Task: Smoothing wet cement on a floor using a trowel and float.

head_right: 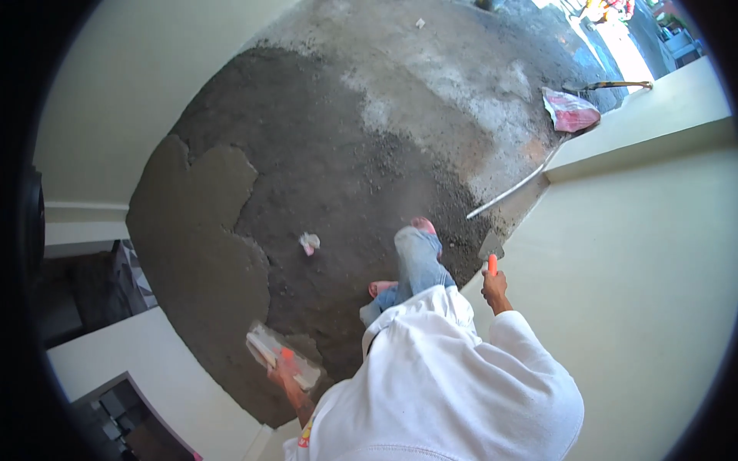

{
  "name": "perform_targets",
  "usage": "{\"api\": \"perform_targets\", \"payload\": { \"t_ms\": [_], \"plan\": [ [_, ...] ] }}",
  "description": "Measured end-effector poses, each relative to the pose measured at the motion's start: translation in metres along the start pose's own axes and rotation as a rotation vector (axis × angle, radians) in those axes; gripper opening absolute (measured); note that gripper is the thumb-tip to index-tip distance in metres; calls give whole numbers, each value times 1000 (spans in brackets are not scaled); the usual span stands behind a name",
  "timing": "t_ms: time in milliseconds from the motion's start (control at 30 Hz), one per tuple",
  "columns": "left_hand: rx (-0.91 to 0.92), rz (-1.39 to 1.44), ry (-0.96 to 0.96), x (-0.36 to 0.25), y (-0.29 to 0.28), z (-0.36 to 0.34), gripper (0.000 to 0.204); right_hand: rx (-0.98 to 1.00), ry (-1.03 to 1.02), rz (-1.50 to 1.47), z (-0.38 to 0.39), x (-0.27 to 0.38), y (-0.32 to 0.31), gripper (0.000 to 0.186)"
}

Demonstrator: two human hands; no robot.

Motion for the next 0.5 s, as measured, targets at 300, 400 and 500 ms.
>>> {"api": "perform_targets", "payload": {
  "t_ms": [300,400,500],
  "plan": [
    [8,106,104,-144,104,95,42,70,-153,-14,-96,145,-61,45],
    [63,36,114,-208,151,136,40,108,-288,34,-153,153,-81,46],
    [97,-39,89,-247,181,175,38,160,-366,76,-200,153,-94,49]
  ]
}}
Point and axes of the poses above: each hand's wrist, its own z-axis away from the middle knuckle, its own y-axis out of the palm, x = y × z, the point moved 5 cm from there along -z, towards the middle knuckle, and after that the axes turned 11 degrees about x, right-handed, at the moved point
